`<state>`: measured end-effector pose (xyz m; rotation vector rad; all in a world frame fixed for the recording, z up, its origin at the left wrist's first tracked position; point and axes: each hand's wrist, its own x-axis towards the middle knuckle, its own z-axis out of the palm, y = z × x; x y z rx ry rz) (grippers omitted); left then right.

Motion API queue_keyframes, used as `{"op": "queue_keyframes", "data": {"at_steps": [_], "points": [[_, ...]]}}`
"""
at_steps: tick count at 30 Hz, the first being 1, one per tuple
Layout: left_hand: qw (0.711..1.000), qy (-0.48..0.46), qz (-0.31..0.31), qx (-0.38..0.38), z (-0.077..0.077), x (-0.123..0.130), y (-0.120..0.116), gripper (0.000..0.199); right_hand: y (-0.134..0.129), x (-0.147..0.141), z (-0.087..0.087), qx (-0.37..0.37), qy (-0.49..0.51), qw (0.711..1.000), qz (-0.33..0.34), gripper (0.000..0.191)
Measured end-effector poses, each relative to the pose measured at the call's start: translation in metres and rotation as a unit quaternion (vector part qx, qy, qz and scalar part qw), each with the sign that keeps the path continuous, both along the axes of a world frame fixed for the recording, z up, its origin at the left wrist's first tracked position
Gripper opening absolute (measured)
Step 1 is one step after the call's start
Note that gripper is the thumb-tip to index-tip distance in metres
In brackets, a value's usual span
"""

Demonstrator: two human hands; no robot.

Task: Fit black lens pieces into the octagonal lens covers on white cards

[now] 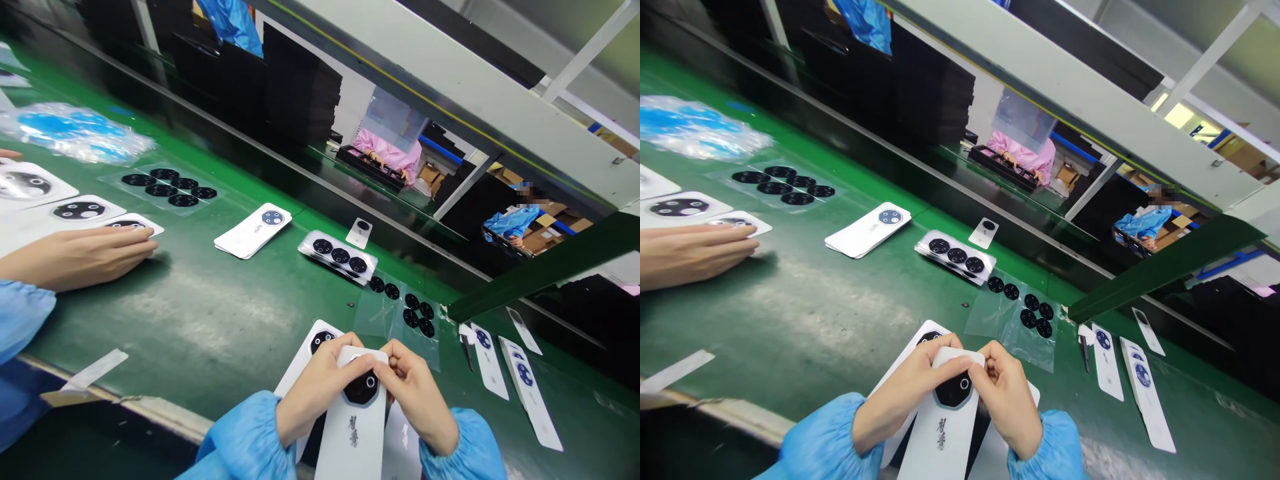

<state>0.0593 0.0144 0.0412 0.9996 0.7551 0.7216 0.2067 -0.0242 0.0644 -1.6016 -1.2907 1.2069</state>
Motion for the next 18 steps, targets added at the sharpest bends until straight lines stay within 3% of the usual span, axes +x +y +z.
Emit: {"op": "queue_keyframes", "data": {"at_steps": [5, 10, 18], "points": [[0.999, 0.011, 0.015, -0.029, -0.003, 0.001, 0.004, 0.030, -0.001, 0.001, 0.005, -0.047, 0.040, 0.998, 0.022, 0.042], [0.999, 0.010, 0.032, -0.019, -0.008, -0.004, 0.011, 0.028, -0.010, 0.010, -0.001, -0.113, 0.098, 0.987, 0.057, 0.047], [0.993, -0.069, -0.075, -0.062, -0.007, -0.011, -0.002, 0.037, -0.019, 0.017, -0.008, -0.075, 0.093, 0.993, 0.023, 0.038]]}}
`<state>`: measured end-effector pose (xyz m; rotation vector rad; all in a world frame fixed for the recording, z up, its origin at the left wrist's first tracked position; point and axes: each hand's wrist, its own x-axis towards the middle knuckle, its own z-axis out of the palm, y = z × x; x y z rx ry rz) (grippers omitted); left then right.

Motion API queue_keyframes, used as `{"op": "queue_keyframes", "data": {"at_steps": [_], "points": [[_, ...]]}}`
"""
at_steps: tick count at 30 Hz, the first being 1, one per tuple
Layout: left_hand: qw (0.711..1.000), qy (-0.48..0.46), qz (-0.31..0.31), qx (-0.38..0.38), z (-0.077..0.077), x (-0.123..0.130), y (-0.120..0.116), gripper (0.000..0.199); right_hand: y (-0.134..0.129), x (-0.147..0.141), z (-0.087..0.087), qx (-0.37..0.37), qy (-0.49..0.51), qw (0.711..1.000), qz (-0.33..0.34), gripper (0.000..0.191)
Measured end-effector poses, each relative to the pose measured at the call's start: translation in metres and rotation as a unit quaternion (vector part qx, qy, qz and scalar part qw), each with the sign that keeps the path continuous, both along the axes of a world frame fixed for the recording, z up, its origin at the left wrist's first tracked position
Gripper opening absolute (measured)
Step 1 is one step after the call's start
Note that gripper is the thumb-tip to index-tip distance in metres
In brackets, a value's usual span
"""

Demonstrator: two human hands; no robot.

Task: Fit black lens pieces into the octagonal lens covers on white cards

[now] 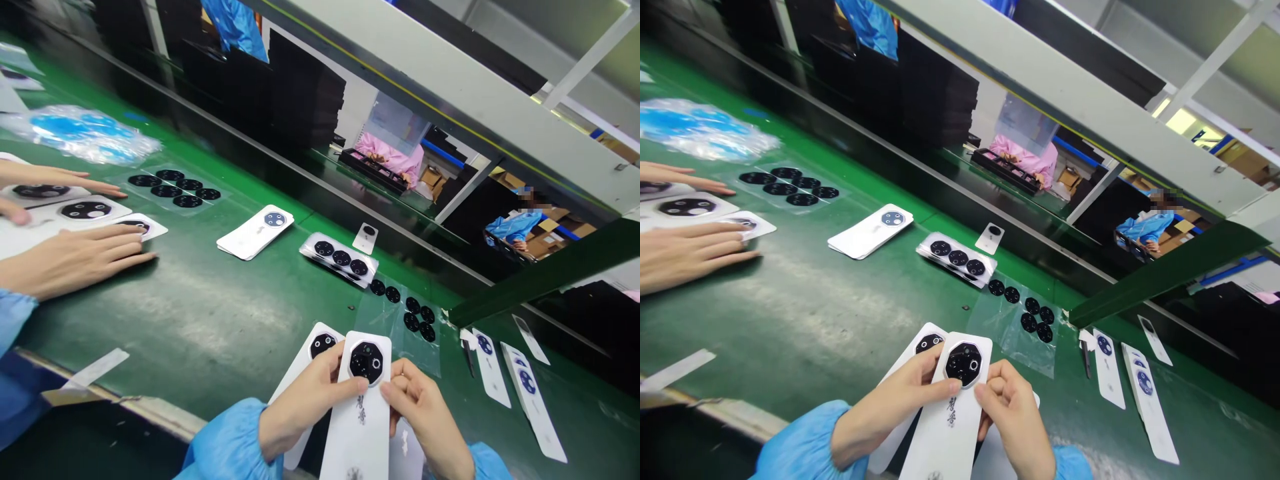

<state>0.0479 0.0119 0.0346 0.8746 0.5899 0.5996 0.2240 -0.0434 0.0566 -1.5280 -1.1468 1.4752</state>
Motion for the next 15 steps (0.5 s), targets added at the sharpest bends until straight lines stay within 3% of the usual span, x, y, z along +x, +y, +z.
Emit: {"op": "queue_keyframes", "data": {"at_steps": [15], "points": [[1.000, -0.016, -0.020, 0.000, -0.0019, -0.0013, 0.0005, 0.028, 0.0044, -0.0043, 0.0018, -0.011, -0.008, 1.000, -0.022, 0.044]]}}
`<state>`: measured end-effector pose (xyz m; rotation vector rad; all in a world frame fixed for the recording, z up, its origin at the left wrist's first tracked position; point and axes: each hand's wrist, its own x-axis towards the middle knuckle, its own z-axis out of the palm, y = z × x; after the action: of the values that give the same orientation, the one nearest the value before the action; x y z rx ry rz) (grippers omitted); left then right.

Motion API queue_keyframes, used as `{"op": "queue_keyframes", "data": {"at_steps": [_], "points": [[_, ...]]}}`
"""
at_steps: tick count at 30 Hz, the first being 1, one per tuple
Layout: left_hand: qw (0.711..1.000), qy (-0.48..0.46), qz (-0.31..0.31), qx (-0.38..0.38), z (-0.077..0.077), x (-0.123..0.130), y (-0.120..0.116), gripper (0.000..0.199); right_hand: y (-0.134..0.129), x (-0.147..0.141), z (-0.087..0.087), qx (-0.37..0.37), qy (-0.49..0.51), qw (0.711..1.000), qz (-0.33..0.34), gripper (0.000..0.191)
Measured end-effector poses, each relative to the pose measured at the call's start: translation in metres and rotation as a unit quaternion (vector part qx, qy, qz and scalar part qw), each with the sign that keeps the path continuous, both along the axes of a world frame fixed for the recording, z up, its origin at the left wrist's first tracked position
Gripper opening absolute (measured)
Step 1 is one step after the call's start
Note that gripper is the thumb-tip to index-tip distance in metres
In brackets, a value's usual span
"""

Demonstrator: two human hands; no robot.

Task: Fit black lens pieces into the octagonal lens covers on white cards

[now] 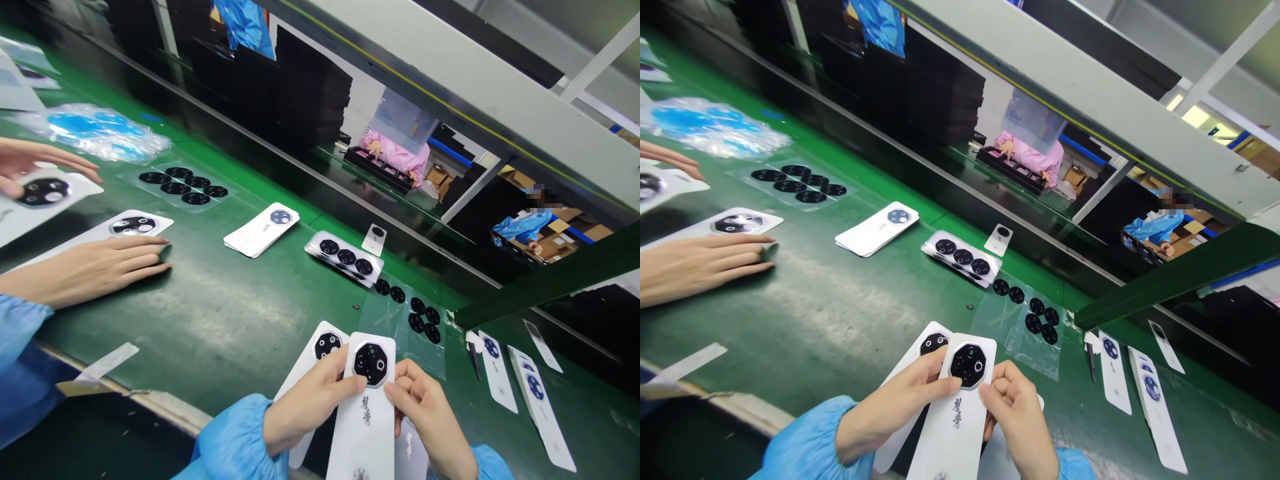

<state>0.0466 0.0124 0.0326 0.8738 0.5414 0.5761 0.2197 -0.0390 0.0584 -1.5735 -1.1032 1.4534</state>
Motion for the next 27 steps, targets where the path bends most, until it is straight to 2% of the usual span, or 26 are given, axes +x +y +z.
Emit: {"op": "queue_keyframes", "data": {"at_steps": [9, 19, 25, 27], "points": [[0.999, 0.021, 0.031, -0.033, 0.003, -0.003, 0.002, 0.017, 0.001, 0.004, -0.002, -0.002, -0.002, 1.000, 0.016, 0.037], [0.997, 0.031, 0.054, -0.036, -0.005, -0.002, 0.002, 0.029, 0.003, 0.006, -0.002, -0.001, -0.013, 1.000, 0.023, 0.038], [0.990, 0.039, 0.132, -0.019, -0.005, 0.006, 0.009, 0.036, -0.010, 0.002, -0.010, -0.012, 0.011, 0.999, 0.034, 0.044], [0.991, 0.041, 0.128, 0.008, -0.002, 0.004, 0.013, 0.039, -0.015, 0.004, -0.011, -0.003, 0.007, 1.000, 0.019, 0.044]]}}
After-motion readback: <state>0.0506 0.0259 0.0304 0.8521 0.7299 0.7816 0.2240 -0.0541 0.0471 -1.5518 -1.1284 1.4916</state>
